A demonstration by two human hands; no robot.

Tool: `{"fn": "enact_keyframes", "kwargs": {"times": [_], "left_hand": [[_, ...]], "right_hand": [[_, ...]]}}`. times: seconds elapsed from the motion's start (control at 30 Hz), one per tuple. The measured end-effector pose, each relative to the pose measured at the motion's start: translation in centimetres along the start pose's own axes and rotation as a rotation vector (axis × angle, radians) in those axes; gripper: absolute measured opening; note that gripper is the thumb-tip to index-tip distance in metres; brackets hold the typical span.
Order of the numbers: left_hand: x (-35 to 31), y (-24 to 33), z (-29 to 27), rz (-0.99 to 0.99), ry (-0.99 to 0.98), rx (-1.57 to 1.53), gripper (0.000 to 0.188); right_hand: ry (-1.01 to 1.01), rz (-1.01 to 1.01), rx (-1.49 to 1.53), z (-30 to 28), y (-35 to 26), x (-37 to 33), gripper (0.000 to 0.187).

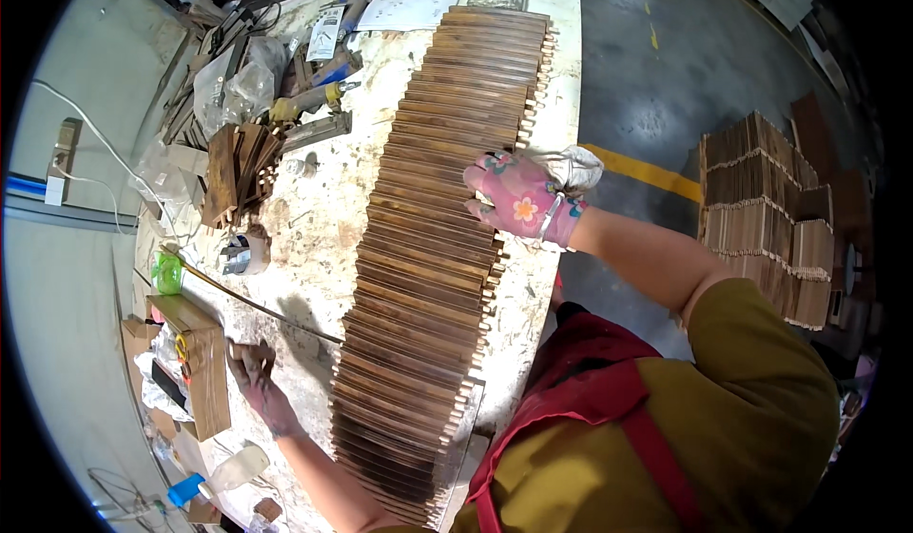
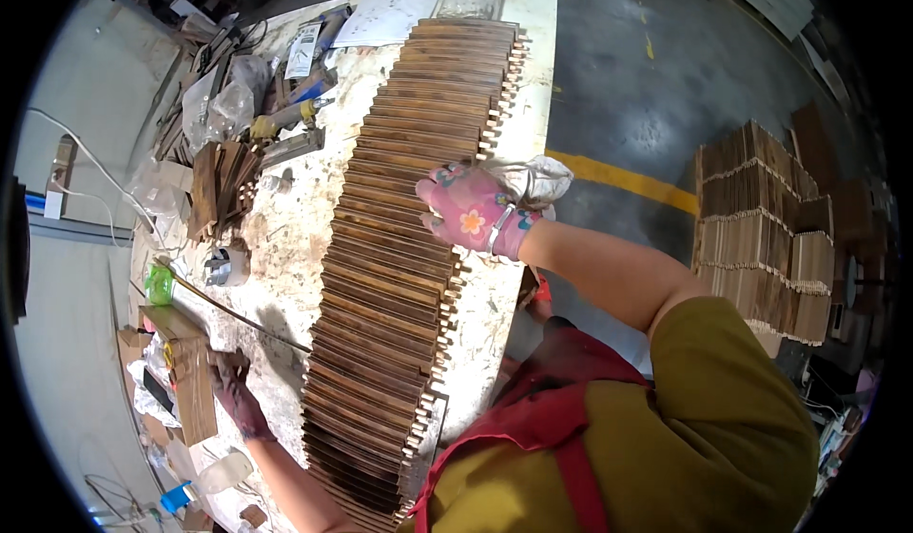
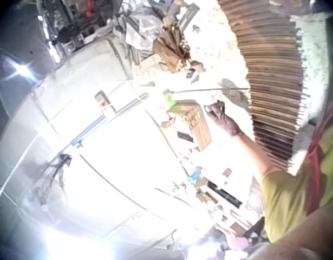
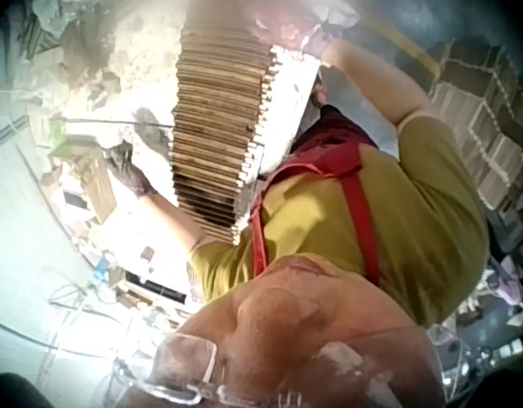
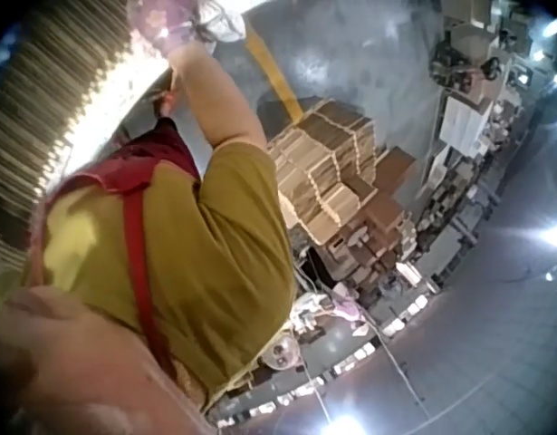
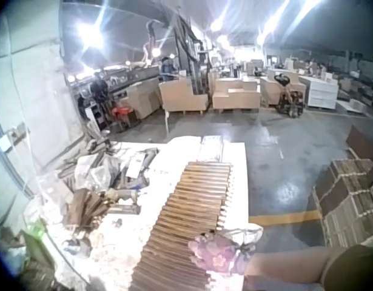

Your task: The person wipes a long bamboo mat with a cloth and a small block, moving across its entire length.

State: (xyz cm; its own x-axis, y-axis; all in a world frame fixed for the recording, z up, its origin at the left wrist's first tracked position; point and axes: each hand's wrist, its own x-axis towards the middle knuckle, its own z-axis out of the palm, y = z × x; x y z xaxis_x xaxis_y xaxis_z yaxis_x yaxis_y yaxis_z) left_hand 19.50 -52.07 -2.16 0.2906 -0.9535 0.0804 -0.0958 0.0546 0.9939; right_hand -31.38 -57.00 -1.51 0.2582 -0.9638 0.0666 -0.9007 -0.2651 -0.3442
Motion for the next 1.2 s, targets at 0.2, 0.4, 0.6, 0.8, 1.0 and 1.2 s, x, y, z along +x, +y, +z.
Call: {"fn": "enact_keyframes", "kwargs": {"times": [0.2,0.4,0.6,0.8,1.0,1.2], "left_hand": [[-3.1,0.7,-0.7,-0.04,0.155,-0.004,0.051],[-1.8,3.8,7.9,0.052,-0.06,0.103,0.043],[2.7,2.1,13.9,0.058,-0.165,0.184,0.052],[7.6,4.7,27.4,0.132,-0.31,0.352,0.053],[13.3,7.7,42.5,0.755,-0.462,0.861,0.043],[16.7,8.2,52.3,0.976,-0.655,1.073,0.049]], "right_hand": [[-0.008,0.02,-0.02,0.1,0.3,0.1,0.033],[0.012,-0.006,0.132,-0.1,1.1,-0.3,0.03],[0.214,0.031,0.541,-2.7,7.8,-2.7,0.024],[0.222,0.234,0.669,-7.0,18.3,-0.6,0.025],[0.332,0.115,0.203,-5.5,21.2,5.8,0.033],[0.466,0.136,0.129,-3.6,20.4,6.9,0.034]]}}
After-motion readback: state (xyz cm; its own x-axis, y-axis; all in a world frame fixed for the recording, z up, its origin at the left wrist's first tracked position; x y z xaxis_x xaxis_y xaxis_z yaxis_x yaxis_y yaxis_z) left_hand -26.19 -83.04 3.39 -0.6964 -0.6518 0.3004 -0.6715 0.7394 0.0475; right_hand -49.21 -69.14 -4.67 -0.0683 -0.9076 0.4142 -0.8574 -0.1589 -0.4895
